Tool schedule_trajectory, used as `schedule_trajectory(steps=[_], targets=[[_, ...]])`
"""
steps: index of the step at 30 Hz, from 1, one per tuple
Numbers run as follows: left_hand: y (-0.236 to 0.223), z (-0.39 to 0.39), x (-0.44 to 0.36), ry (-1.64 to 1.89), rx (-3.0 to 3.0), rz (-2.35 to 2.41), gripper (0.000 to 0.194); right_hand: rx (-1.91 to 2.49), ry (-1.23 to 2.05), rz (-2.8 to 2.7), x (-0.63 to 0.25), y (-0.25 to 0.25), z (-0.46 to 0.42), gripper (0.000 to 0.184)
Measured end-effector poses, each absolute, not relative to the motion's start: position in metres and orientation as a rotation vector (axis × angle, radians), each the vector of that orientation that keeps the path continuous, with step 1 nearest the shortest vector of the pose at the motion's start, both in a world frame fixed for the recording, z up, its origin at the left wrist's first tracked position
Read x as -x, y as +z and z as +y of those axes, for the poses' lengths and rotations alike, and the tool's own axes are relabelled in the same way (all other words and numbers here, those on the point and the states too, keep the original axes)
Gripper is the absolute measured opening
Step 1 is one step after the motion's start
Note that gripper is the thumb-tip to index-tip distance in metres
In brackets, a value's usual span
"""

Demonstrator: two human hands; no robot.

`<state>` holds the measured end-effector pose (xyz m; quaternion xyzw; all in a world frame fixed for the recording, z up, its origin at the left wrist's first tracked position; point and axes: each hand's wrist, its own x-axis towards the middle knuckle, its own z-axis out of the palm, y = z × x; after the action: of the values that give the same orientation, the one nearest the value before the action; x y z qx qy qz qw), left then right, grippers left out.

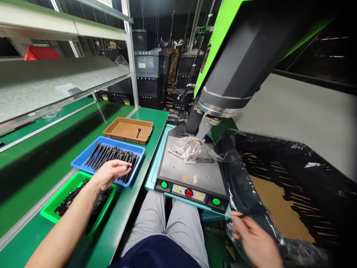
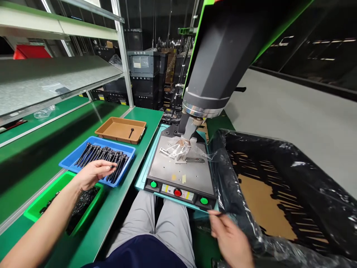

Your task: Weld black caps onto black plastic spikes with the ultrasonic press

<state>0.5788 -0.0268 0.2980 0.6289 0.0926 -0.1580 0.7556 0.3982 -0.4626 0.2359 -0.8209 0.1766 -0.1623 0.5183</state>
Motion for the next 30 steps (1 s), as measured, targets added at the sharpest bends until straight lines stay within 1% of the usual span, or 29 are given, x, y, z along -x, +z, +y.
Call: schedule_trajectory(steps=[3, 5, 7, 12, 18, 24, 26, 30], targets=[[0.290, -0.053, -0.570, -0.446, -1.274, 0.180, 0.031, 1.889, -0.138, 0.116, -0.436, 0.222, -0.398, 0.041], [0.285, -0.070, -0.562, -0.465, -1.205, 0.169, 0.030, 1.749, 0.099, -0.011, -0.450, 0.217, -0.355, 0.038], [0.281, -0.085, -0.554, -0.466, -1.126, 0.163, 0.031, 1.675, 0.220, -0.091, -0.456, 0.216, -0.322, 0.036], [0.275, -0.113, -0.542, -0.473, -0.995, 0.154, 0.031, 1.648, 0.213, -0.189, -0.463, 0.215, -0.294, 0.033], [0.273, -0.135, -0.541, -0.481, -0.973, 0.106, 0.027, 1.688, 0.167, -0.225, -0.471, 0.216, -0.308, 0.033], [0.274, -0.145, -0.547, -0.434, -1.097, 0.117, 0.026, 1.714, 0.087, -0.181, -0.470, 0.220, -0.320, 0.032], [0.274, -0.146, -0.549, -0.412, -1.147, 0.081, 0.023, 1.672, 0.099, -0.163, -0.470, 0.220, -0.322, 0.035], [0.274, -0.149, -0.551, -0.395, -1.172, 0.018, 0.019, 1.451, 0.227, -0.118, -0.472, 0.216, -0.326, 0.040]])
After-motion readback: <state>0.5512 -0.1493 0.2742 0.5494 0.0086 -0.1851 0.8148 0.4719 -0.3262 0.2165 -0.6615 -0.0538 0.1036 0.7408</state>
